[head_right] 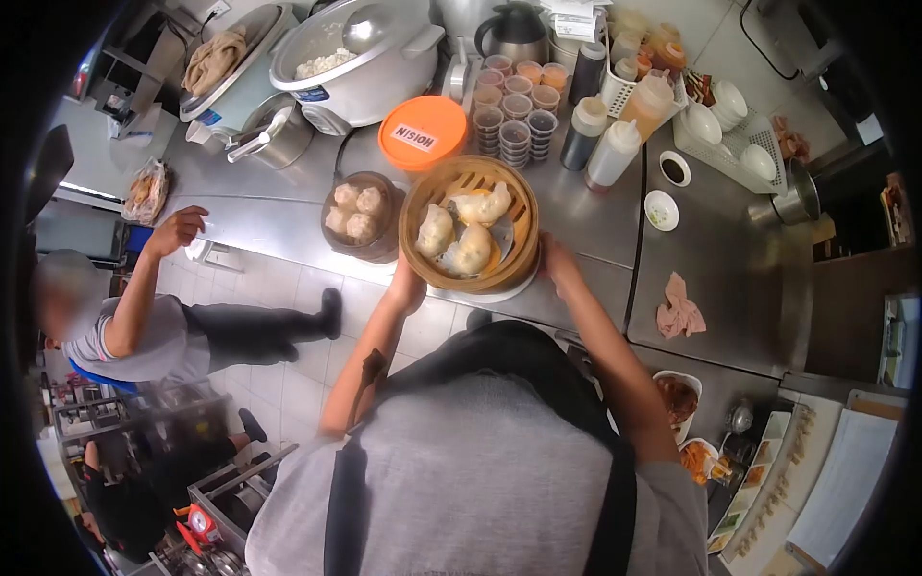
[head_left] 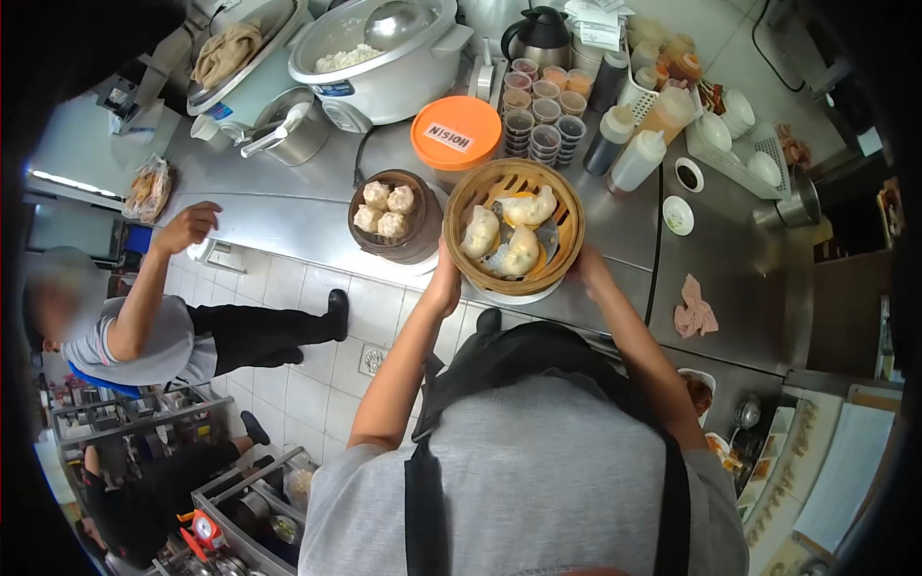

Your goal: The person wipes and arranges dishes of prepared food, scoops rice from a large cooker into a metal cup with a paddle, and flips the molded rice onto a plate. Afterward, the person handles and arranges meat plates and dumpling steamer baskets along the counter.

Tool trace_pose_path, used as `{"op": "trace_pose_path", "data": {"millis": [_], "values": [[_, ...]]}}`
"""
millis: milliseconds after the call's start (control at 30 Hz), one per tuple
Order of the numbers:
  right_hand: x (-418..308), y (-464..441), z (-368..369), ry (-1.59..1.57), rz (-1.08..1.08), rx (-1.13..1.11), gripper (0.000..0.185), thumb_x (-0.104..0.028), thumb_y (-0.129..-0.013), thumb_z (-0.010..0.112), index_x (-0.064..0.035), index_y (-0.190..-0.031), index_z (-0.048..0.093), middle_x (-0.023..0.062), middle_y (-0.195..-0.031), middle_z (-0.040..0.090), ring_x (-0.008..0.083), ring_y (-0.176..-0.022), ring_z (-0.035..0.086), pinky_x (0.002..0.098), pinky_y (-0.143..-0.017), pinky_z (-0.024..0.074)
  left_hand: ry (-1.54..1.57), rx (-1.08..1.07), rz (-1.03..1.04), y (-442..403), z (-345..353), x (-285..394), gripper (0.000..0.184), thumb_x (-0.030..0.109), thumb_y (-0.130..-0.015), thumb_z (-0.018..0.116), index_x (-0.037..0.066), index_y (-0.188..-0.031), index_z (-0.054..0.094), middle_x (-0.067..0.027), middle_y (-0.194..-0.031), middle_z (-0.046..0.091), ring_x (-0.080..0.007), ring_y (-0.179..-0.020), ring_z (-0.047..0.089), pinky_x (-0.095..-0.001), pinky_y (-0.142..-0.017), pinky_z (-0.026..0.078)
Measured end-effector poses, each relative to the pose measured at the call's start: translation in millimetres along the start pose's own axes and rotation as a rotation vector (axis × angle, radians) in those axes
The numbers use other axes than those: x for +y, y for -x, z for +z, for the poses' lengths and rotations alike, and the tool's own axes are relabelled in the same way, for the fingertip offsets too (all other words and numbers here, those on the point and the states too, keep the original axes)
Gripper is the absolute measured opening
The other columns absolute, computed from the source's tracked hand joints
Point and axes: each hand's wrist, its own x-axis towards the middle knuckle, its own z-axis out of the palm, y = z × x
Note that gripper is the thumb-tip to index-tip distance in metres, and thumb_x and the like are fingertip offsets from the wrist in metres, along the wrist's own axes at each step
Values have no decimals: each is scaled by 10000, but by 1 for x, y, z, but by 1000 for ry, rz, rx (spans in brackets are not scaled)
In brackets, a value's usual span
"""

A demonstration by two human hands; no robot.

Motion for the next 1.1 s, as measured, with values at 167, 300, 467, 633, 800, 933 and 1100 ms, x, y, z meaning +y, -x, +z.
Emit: {"op": "trace_pose_path", "data": {"millis": [167, 300, 467, 633, 800, 933, 1100], "values": [[21, -19, -9, 109, -121, 102, 470, -358, -969, 350, -17, -1215, 560, 170, -1034, 641, 280, -939, 623, 364, -803, 484, 13, 53, 52, -3, 11, 10, 704, 558, -963, 358, 82, -1463, 219, -102, -1431, 375, -227, -1311, 383, -379, -1061, 358], [10, -1, -2, 88, -155, 68, 468, -376, -959, 396, -18, -1213, 558, 168, -1088, 631, 262, -1001, 592, 361, -853, 451, -13, -2, 42, -9, 14, 11, 714, 570, -962, 352, 75, -1460, 225, -91, -1434, 364, -211, -1313, 367, -365, -1077, 326], [-24, 39, 15, -273, -67, 115, 461, -396, -949, 444, -56, -1237, 561, 94, -1139, 628, 181, -1012, 575, 319, -854, 442, -72, 73, 49, 0, 13, 2, 715, 584, -964, 322, 73, -1457, 236, -86, -1462, 314, -208, -1350, 288, -374, -1114, 236], [7, 20, 11, -436, -78, 128, 468, -399, -947, 461, -61, -1258, 551, 62, -1162, 617, 163, -1044, 566, 300, -891, 423, -105, -16, 43, -1, 7, 3, 735, 601, -965, 289, 92, -1485, 187, -84, -1501, 252, -212, -1383, 212, -381, -1137, 165], [19, 19, 4, -439, -71, 138, 448, -367, -957, 459, -70, -1285, 525, 58, -1196, 595, 163, -1078, 554, 298, -905, 420, -127, -90, -73, -1, 16, 24, 773, 633, -948, 267, 105, -1503, 159, -102, -1541, 170, -235, -1421, 135, -419, -1149, 126], [32, 14, -6, -473, -47, 109, 427, -335, -966, 454, -80, -1306, 498, 47, -1218, 581, 168, -1092, 554, 300, -919, 423, -87, -82, -156, -14, 6, 14, 791, 645, -918, 351, 142, -1501, 172, -92, -1530, 200, -253, -1409, 164, -509, -1119, 148], [25, 22, -7, -584, -80, 71, 433, -349, -961, 462, -86, -1303, 487, 51, -1230, 574, 184, -1105, 552, 319, -924, 456, -49, -92, -208, -9, 20, 36, 859, 715, -856, 397, 141, -1479, 255, -123, -1482, 288, -269, -1384, 203, -547, -1085, 146]]}}
